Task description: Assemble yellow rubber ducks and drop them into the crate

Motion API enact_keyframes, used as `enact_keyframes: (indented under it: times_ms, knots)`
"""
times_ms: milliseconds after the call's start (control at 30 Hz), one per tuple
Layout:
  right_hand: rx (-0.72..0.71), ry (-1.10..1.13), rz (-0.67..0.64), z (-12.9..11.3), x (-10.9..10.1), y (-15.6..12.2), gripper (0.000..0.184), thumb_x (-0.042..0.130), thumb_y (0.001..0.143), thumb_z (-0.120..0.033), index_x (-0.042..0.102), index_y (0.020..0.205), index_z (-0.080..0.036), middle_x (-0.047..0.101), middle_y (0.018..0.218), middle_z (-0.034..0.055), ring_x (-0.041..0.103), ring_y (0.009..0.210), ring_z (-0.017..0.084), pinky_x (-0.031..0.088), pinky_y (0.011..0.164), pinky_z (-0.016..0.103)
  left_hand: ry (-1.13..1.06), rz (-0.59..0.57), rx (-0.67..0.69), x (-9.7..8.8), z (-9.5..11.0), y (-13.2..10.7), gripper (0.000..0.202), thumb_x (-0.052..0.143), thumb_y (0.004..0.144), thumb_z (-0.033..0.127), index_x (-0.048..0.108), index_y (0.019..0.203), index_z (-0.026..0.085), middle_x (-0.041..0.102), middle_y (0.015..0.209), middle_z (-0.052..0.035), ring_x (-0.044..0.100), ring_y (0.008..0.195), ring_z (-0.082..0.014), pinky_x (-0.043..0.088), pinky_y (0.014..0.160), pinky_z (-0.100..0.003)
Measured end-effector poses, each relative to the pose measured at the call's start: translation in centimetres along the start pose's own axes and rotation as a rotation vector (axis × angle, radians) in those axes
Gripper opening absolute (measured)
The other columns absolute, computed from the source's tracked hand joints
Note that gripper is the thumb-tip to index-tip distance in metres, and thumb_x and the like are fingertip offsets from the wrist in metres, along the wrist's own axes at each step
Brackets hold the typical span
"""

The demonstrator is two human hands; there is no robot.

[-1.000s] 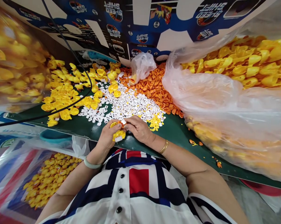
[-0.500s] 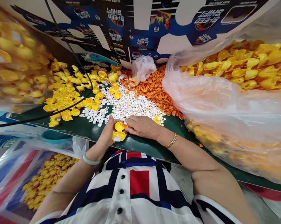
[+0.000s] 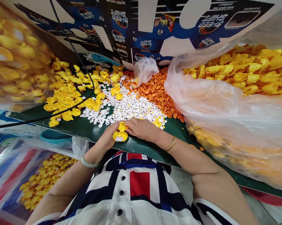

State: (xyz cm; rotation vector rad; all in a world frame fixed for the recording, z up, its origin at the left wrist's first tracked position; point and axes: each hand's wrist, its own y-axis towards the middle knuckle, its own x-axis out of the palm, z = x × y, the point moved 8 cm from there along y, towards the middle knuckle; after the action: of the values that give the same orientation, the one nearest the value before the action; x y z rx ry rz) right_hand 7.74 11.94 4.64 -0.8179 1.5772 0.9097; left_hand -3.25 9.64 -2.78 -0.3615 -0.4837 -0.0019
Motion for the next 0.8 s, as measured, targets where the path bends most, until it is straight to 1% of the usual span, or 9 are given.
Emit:
enact_keyframes:
  times_ms: [33, 100, 200, 300, 467, 567, 667, 733, 800]
  knots:
    - [-0.007, 0.01, 0.011, 0.0, -0.1, 0.0, 0.036, 0.036, 0.105, -0.041, 0.054, 0.118, -0.013, 0.062, 0.098, 0.0113, 0.058, 0.083, 0.021, 0.039, 0.058, 0.029, -0.005, -0.006, 0.011, 0.1, 0.1, -0.3, 0.048, 0.074, 0.077, 0.05, 0.07, 0.111, 0.015, 0.074, 0.095, -0.0075, 0.068, 0.08, -0.0191, 0.053, 0.074, -0.029]
    - [-0.022, 0.021, 0.015, 0.0, -0.2, 0.0, 0.033, 0.038, 0.104, -0.04, 0.054, 0.116, -0.013, 0.062, 0.098, 0.0107, 0.058, 0.083, 0.02, 0.04, 0.059, 0.029, -0.004, 0.017, 0.013, -0.1, 0.2, -0.8, 0.049, 0.076, 0.076, 0.047, 0.069, 0.114, 0.015, 0.074, 0.097, -0.0077, 0.068, 0.077, -0.0187, 0.054, 0.072, -0.029]
    - [-0.03, 0.016, 0.009, -0.2, -0.7, 0.1, 0.029, 0.041, 0.103, -0.037, 0.055, 0.113, -0.014, 0.062, 0.096, 0.0099, 0.058, 0.082, 0.02, 0.04, 0.06, 0.029, -0.002, 0.078, 0.006, -0.6, 0.2, -0.9, 0.048, 0.075, 0.076, 0.048, 0.07, 0.108, 0.014, 0.073, 0.091, -0.0077, 0.067, 0.068, -0.0171, 0.055, 0.066, -0.03]
    - [-0.041, -0.008, -0.005, -0.6, -1.0, 0.1, 0.028, 0.042, 0.103, -0.035, 0.055, 0.115, -0.013, 0.062, 0.096, 0.0097, 0.058, 0.081, 0.02, 0.038, 0.058, 0.029, 0.007, 0.088, 0.017, -0.8, 0.1, -0.6, 0.045, 0.076, 0.075, 0.047, 0.071, 0.105, 0.014, 0.073, 0.089, -0.0074, 0.066, 0.069, -0.0171, 0.055, 0.065, -0.03]
    - [-0.017, -0.003, -0.08, -0.8, 0.0, 0.0, 0.031, 0.043, 0.103, -0.039, 0.054, 0.115, -0.013, 0.061, 0.099, 0.0088, 0.059, 0.079, 0.02, 0.038, 0.055, 0.03, 0.07, 0.062, 0.011, -0.5, -0.4, -0.6, 0.042, 0.075, 0.076, 0.046, 0.072, 0.105, 0.016, 0.073, 0.087, -0.0057, 0.066, 0.063, -0.0162, 0.054, 0.061, -0.028]
    - [-0.002, 0.029, -0.093, -1.0, 0.6, -0.2, 0.032, 0.04, 0.105, -0.039, 0.051, 0.119, -0.012, 0.061, 0.101, 0.0105, 0.06, 0.083, 0.022, 0.042, 0.057, 0.031, 0.044, 0.065, -0.036, 0.0, -0.4, -0.7, 0.04, 0.076, 0.073, 0.047, 0.072, 0.098, 0.015, 0.071, 0.078, -0.0042, 0.064, 0.058, -0.0158, 0.053, 0.056, -0.028]
    - [0.057, 0.069, -0.051, -1.1, 1.0, -0.8, 0.035, 0.034, 0.106, -0.034, 0.045, 0.129, -0.01, 0.061, 0.107, 0.0142, 0.06, 0.087, 0.023, 0.047, 0.059, 0.032, -0.003, 0.071, -0.072, 0.4, -0.2, -1.0, 0.039, 0.078, 0.07, 0.047, 0.07, 0.09, 0.015, 0.069, 0.074, -0.0039, 0.062, 0.057, -0.0163, 0.053, 0.053, -0.029]
    - [0.082, 0.11, 0.012, -1.6, 1.2, -1.7, 0.039, 0.032, 0.106, -0.033, 0.038, 0.136, -0.009, 0.061, 0.11, 0.0167, 0.061, 0.09, 0.025, 0.051, 0.063, 0.034, -0.025, 0.03, -0.084, 0.7, -0.4, -1.6, 0.041, 0.078, 0.07, 0.047, 0.07, 0.096, 0.016, 0.07, 0.078, -0.0049, 0.063, 0.058, -0.0174, 0.053, 0.055, -0.03]
    - [0.063, 0.18, 0.087, -2.9, 1.4, -2.9, 0.044, 0.03, 0.106, -0.035, 0.033, 0.14, -0.009, 0.06, 0.113, 0.0184, 0.06, 0.095, 0.026, 0.054, 0.067, 0.036, -0.044, -0.074, -0.135, 1.1, -1.3, -2.4, 0.045, 0.076, 0.073, 0.047, 0.07, 0.107, 0.018, 0.072, 0.085, -0.0068, 0.066, 0.06, -0.0194, 0.054, 0.057, -0.032]
